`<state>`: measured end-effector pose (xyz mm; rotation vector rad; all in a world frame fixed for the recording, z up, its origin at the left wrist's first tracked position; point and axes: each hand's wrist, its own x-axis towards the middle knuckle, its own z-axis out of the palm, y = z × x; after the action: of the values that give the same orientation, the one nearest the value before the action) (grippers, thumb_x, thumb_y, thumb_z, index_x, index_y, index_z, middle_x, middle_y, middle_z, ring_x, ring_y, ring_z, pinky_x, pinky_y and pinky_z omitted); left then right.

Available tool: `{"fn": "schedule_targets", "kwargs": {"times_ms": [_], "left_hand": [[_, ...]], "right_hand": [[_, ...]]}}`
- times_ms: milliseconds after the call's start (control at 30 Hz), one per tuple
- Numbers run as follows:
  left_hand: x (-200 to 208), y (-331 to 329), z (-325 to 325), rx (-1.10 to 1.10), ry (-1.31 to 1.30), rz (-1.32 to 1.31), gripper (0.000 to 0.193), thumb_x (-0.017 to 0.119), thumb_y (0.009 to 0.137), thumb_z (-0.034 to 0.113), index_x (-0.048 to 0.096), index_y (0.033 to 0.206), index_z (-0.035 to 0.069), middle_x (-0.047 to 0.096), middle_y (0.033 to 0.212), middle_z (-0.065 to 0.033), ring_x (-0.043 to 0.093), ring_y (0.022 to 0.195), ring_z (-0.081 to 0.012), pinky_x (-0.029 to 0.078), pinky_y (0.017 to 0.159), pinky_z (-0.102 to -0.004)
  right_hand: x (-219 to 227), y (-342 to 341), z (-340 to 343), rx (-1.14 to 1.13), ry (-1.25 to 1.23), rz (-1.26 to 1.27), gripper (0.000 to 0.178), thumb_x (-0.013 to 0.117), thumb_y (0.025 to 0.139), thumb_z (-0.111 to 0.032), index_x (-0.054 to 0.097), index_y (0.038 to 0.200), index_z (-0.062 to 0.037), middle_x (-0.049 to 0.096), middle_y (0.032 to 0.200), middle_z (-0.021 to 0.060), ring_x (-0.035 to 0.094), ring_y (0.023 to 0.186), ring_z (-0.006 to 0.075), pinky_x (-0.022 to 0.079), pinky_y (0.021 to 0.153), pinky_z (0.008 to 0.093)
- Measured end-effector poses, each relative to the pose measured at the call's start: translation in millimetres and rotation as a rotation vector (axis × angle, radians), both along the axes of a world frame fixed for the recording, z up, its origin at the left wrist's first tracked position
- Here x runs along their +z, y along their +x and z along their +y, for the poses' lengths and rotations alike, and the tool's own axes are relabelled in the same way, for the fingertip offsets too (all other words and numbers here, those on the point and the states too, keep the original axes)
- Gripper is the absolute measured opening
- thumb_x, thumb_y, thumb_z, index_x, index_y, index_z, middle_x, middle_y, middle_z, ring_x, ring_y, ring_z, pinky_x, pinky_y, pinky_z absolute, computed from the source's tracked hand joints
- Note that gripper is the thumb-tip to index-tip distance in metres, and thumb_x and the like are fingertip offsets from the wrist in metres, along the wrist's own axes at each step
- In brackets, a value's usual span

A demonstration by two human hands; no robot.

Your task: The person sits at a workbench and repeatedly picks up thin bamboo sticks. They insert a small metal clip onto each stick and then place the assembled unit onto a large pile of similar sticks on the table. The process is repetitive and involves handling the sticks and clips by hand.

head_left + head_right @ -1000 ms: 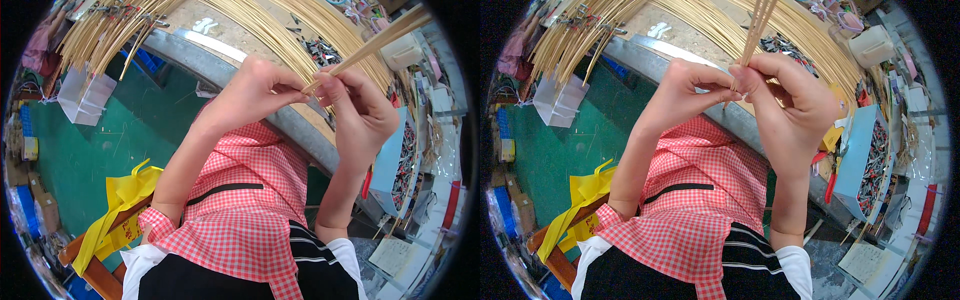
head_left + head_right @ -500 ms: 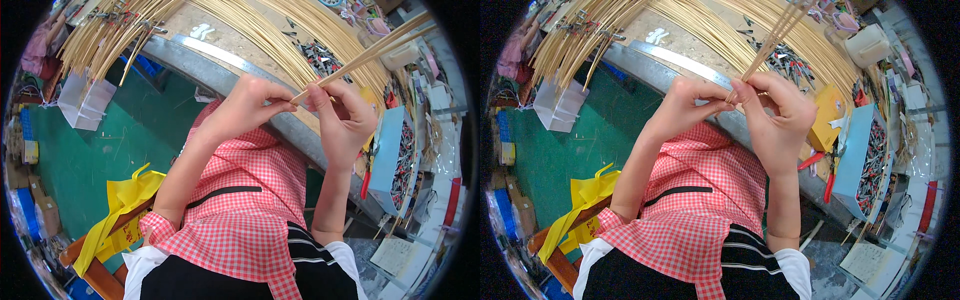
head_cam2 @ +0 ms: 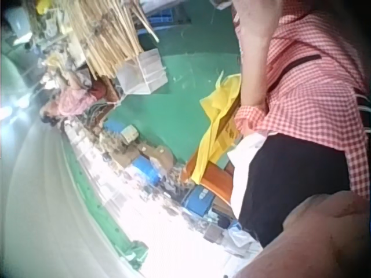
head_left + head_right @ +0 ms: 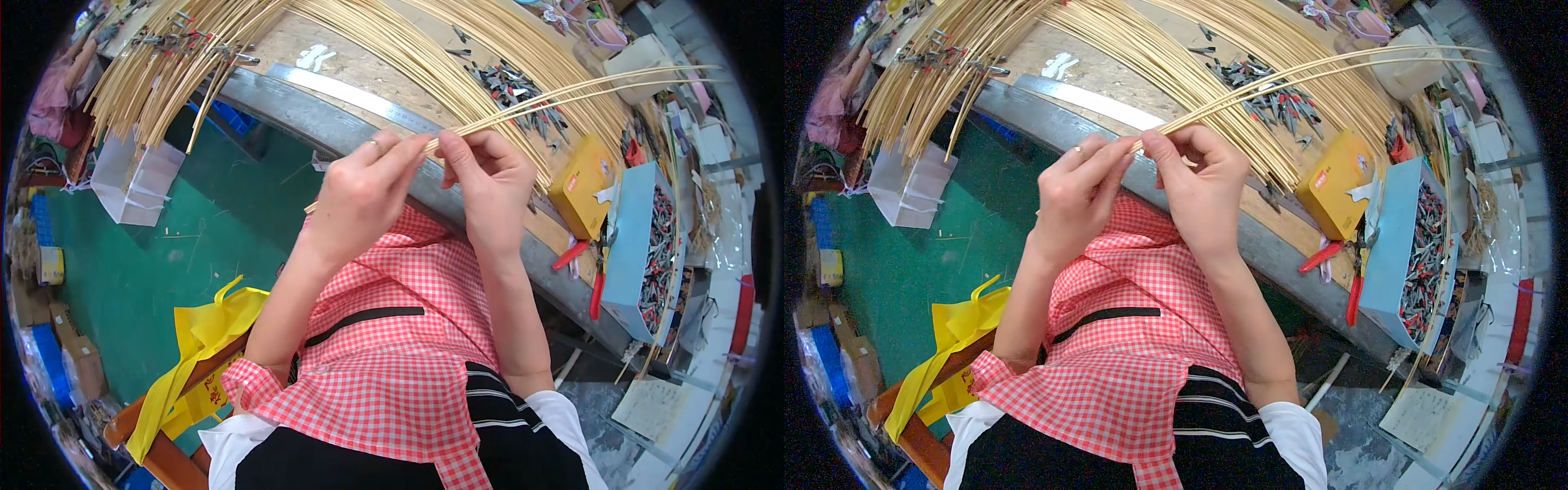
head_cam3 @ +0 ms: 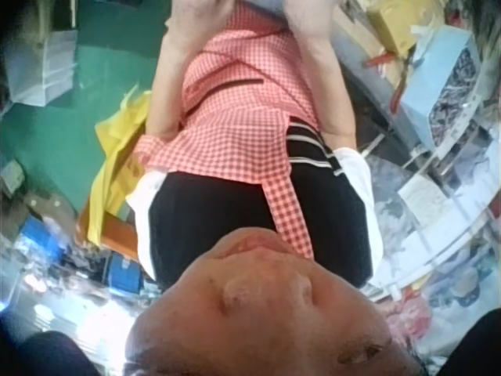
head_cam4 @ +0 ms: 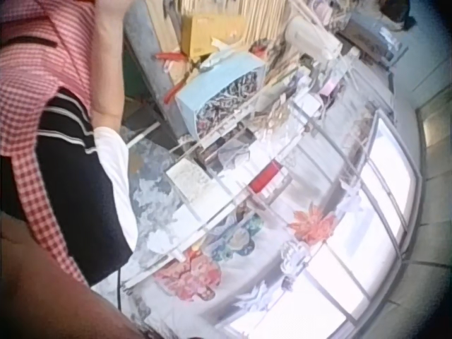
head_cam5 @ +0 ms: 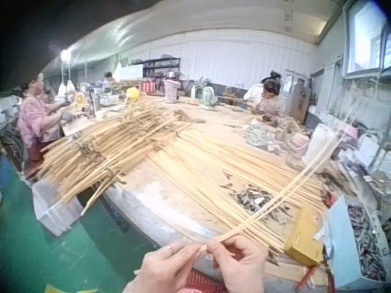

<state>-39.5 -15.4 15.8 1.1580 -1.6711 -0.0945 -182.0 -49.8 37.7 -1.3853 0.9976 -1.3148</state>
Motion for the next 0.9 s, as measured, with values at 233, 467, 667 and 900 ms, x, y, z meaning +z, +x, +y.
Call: {"fn": "schedule_targets", "kwargs": {"times_ms": [233,467,667,900], "left_hand": [[-15,23,10,-0.053,0.294,0.430,0.017,0.059,0.091,0.005,0.070,0.101,-0.001,0.055,0.070,0.0011,0.039,0.057,-0.0032,0.028,0.049,-0.0196],[-25,22,9,-0.221,0.460,0.673,0.018,0.059,0.091,0.008,0.070,0.102,-0.002,0.051,0.068,0.0024,0.039,0.058,-0.0034,0.030,0.051,-0.0204],[-34,17,8,-0.273,0.449,0.670,0.020,0.060,0.092,0.013,0.071,0.101,-0.001,0.055,0.071,0.0042,0.040,0.059,-0.0016,0.028,0.050,-0.0185],[-34,12,7,-0.292,0.414,0.638,0.018,0.062,0.090,0.011,0.071,0.100,-0.001,0.056,0.070,0.0031,0.040,0.059,-0.0026,0.029,0.050,-0.0197]], "right_hand": [[-12,-57,-57,-0.156,-0.273,0.612,0.018,0.059,0.092,-0.014,0.068,0.096,0.0016,0.068,0.087,0.0085,0.060,0.074,0.0140,0.049,0.066,0.0290],[-48,-113,-110,-0.232,-0.408,1.214,0.016,0.061,0.084,-0.008,0.067,0.094,0.0022,0.063,0.093,0.0197,0.061,0.090,0.0375,0.046,0.081,0.0440],[-51,-114,-121,-0.264,-0.323,1.308,0.016,0.065,0.081,-0.008,0.066,0.093,0.0016,0.062,0.096,0.0225,0.060,0.091,0.0382,0.046,0.081,0.0449],[-47,-122,-111,-0.340,-0.420,1.171,0.018,0.062,0.083,-0.007,0.064,0.098,0.0034,0.062,0.095,0.0202,0.059,0.093,0.0360,0.047,0.082,0.0433]]}}
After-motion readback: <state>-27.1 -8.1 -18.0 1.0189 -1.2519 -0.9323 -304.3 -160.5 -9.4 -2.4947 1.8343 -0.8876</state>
